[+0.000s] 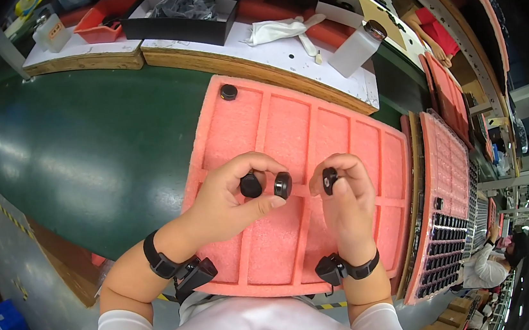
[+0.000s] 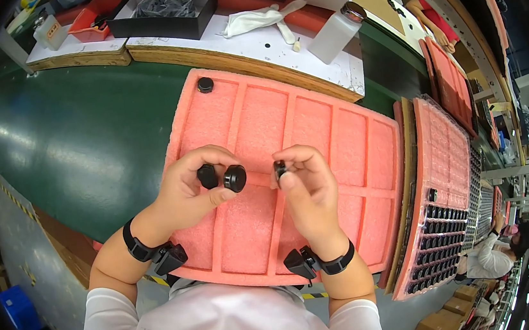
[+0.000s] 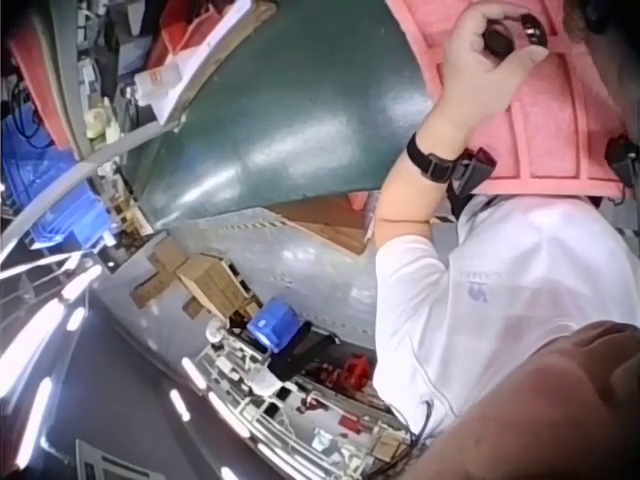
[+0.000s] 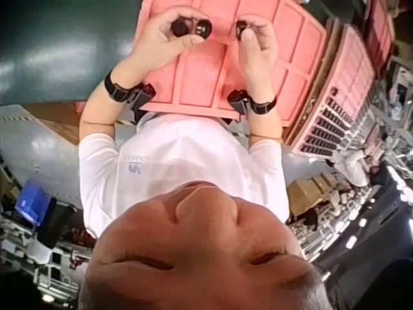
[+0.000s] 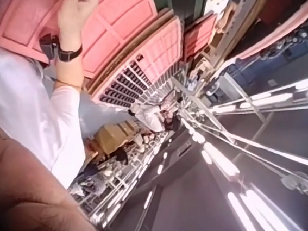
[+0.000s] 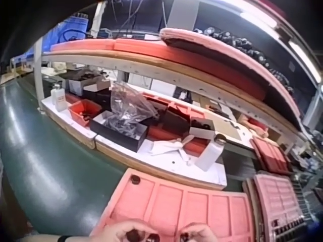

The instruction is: The person assembles components by hand, fitting a black cap onto a base and placing the finished units into a tray. After filling the tray, they stack it inside a cardboard box and retrieve a new tray to repeat the process.

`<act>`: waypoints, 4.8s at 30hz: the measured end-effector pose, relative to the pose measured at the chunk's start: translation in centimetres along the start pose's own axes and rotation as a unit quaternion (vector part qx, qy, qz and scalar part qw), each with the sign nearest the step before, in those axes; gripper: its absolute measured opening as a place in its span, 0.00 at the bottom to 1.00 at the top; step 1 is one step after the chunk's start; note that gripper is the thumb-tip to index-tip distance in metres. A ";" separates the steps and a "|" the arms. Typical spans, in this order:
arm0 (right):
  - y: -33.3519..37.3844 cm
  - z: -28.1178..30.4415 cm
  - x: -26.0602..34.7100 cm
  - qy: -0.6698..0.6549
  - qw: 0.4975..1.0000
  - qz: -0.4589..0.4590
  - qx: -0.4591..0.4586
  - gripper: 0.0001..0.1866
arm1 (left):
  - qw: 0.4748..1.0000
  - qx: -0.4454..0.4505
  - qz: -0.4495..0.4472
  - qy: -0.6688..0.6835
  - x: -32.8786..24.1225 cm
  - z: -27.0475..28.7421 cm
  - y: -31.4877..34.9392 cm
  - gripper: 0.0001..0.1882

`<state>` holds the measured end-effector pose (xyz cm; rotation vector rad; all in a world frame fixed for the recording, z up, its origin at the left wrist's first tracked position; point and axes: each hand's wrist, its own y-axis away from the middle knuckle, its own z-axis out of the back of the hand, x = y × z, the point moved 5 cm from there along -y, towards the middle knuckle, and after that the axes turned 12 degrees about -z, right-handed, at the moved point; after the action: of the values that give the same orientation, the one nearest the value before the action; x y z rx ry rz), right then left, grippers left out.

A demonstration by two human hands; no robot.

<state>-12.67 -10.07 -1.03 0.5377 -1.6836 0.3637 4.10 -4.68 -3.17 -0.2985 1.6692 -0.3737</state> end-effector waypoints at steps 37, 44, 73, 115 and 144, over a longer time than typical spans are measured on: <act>0.2 -3.2 -0.2 0.189 0.977 0.094 -0.016 0.09 | 0.993 0.003 -0.079 -0.083 -1.4 -0.3 0.1 0.20; -0.4 -2.2 -0.4 0.058 0.997 0.030 0.030 0.14 | 0.994 -0.007 -0.080 -0.070 -1.3 -0.1 0.2 0.20; 7.6 26.3 11.2 0.587 0.721 -0.116 -0.350 0.10 | 0.987 -0.038 0.143 0.061 2.2 -1.4 0.4 0.16; -11.7 -1.8 -4.8 0.005 0.954 -0.272 0.124 0.09 | 0.945 -0.165 0.177 0.218 2.9 0.4 0.3 0.16; -0.5 -2.7 2.2 0.376 0.917 0.132 0.013 0.11 | 0.983 -0.007 0.102 0.152 1.2 -0.2 0.4 0.18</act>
<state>-10.43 -9.46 1.59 0.1417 -0.9943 0.6902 3.71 -4.82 -4.38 -0.0793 1.9832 -0.2621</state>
